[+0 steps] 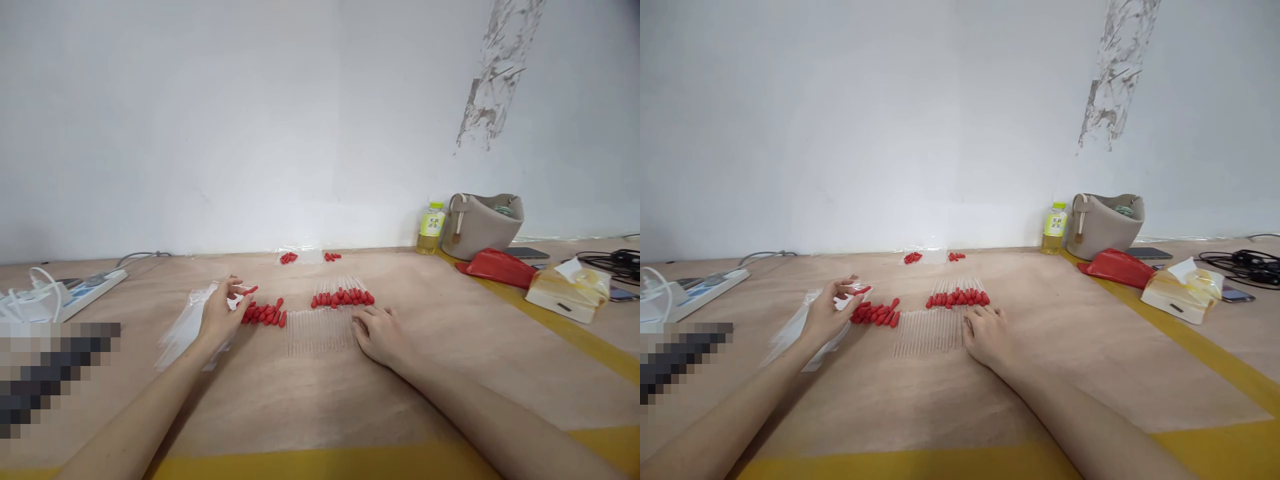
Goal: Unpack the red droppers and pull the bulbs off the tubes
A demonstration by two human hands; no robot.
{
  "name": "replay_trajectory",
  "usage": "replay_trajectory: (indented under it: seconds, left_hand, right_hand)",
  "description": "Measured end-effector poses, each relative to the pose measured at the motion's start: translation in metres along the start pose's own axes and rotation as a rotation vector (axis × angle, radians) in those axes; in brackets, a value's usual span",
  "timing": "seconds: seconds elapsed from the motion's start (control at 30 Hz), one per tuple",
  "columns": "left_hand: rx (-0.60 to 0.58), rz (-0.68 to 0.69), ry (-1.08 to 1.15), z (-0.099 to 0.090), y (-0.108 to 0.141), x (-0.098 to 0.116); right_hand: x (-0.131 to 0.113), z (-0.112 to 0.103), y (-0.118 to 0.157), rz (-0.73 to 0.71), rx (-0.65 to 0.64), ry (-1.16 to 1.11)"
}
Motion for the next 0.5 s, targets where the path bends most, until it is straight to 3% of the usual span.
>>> replay_trajectory:
  seconds: [0.2, 0.5]
  left_hand:
    - [-0.076, 0.046, -0.196, 0.012, -0.007, -0.005]
    - [-0.224, 0.022, -0.249, 0.023, -0.007, -0.006]
  right_hand:
    - [0.0, 0.006, 0.001, -0.016, -0.014, -0.022]
    - [0.001, 0.007, 0.0, -0.006, -0.024, -0.055]
Point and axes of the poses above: each hand's wrist, its own y-axis away from the middle knuckle, its own z-axis out of the palm, x = y × z, the point moved 4 cm from there along -y, towards the middle knuckle, and after that the axes turned 3 degrees about -x, right-handed, at the moved point
